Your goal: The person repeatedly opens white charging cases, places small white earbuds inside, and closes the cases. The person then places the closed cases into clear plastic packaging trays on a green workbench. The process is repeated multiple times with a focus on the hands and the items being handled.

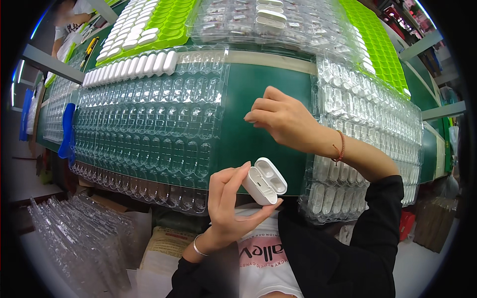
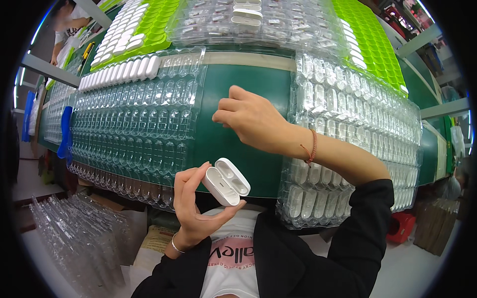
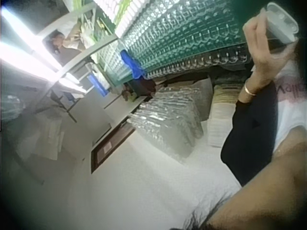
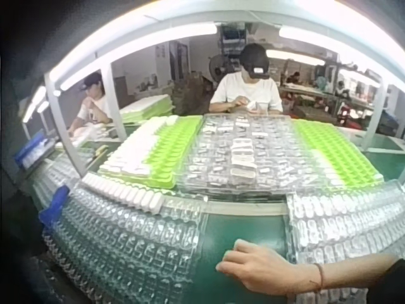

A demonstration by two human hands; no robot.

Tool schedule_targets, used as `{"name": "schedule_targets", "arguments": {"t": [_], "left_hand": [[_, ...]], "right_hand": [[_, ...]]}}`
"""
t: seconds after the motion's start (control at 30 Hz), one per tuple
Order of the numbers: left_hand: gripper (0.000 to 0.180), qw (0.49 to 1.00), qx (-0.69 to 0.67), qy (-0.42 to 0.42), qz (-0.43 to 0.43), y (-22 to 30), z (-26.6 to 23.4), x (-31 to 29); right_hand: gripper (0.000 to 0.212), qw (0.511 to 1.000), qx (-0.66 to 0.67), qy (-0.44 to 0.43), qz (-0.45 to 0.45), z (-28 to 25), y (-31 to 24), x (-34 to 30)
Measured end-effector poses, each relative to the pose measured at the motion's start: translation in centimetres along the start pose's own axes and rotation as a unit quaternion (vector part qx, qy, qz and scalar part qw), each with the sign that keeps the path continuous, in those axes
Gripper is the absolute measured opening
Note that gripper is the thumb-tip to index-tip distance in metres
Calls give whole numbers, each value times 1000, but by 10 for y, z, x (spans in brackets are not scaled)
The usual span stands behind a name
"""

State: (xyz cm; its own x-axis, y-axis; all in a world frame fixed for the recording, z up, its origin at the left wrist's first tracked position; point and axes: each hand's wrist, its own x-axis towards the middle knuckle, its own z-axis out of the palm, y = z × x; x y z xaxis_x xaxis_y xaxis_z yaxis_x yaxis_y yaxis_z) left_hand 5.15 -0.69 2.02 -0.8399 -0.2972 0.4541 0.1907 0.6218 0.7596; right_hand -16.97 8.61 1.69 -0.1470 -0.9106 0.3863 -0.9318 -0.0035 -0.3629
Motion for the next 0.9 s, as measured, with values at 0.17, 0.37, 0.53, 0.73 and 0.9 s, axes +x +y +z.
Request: {"name": "schedule_targets", "arguments": {"t": [0.17,0.37,0.53,0.73,0.9], "left_hand": [[85,1000,-14,9,-1,-4,2,3],[83,997,20,68,-36,-17,13,6],[78,991,82,105,-25,-19,12,13],[79,991,76,110,12,-19,16,19],[79,988,106,101,58,-21,11,21]], "right_hand": [[20,996,-39,-48,60,8,8,-13],[24,955,213,15,207,-21,-10,-2],[21,873,395,59,278,-51,-51,-3],[23,879,397,37,264,-46,-70,-10],[20,899,372,41,225,-41,-70,-13]]}}
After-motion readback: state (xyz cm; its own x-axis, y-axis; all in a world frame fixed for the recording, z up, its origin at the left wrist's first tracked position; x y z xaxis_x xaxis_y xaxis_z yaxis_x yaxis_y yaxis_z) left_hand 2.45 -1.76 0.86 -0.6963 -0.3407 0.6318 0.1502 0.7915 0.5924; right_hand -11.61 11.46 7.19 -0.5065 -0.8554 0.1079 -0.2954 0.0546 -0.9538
